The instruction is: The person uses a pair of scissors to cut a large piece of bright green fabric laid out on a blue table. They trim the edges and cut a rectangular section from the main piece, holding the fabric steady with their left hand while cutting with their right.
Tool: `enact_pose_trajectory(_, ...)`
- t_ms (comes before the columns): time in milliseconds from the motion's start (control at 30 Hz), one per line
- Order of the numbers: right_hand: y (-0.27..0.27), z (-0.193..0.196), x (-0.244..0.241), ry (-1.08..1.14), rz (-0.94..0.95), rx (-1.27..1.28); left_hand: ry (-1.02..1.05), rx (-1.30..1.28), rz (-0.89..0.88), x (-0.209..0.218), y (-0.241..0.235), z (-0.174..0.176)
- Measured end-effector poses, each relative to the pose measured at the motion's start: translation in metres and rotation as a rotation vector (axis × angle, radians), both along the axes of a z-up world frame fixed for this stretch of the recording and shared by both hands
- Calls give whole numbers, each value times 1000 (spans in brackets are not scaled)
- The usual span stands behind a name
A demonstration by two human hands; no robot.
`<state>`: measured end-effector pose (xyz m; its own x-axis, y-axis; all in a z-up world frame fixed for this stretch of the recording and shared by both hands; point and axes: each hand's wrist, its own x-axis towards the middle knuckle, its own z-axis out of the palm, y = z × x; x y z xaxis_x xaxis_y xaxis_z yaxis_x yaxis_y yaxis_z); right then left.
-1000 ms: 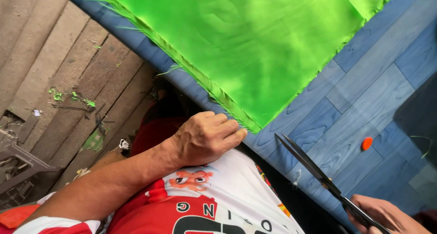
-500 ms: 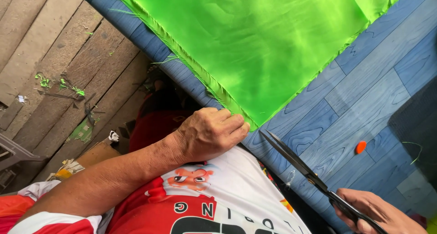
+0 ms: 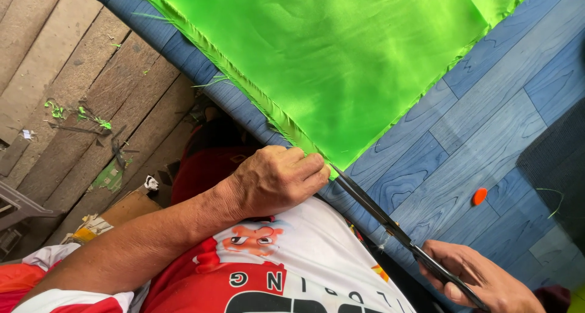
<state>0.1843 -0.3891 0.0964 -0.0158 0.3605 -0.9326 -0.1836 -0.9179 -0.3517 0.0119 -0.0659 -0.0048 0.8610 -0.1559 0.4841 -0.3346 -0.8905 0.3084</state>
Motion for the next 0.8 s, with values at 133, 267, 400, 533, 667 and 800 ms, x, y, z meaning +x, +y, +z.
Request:
enact_pose_trajectory(133, -14, -7, 3, 52, -29, 50, -19, 12, -9, 2, 0, -1)
enact_pose_trajectory(267, -33, -3, 6, 49, -188, -216, -26, 13, -31, 3, -1, 0)
enact_pose_trajectory(400, -54, 2, 11, -30, -313, -402, -18, -3, -52, 5, 1, 2)
enact_pose_trajectory(533, -64, 5, 14, -90, -564, -487, 5, -23, -85, 6, 2, 3)
enact_pose_trajectory(667, -60, 7, 10, -100, -590, -413, 3, -20, -70, 7, 2, 4)
enact_pose_trajectory(800, -107, -15, 20, 1, -431, -20, 14, -136, -95, 13, 13, 19)
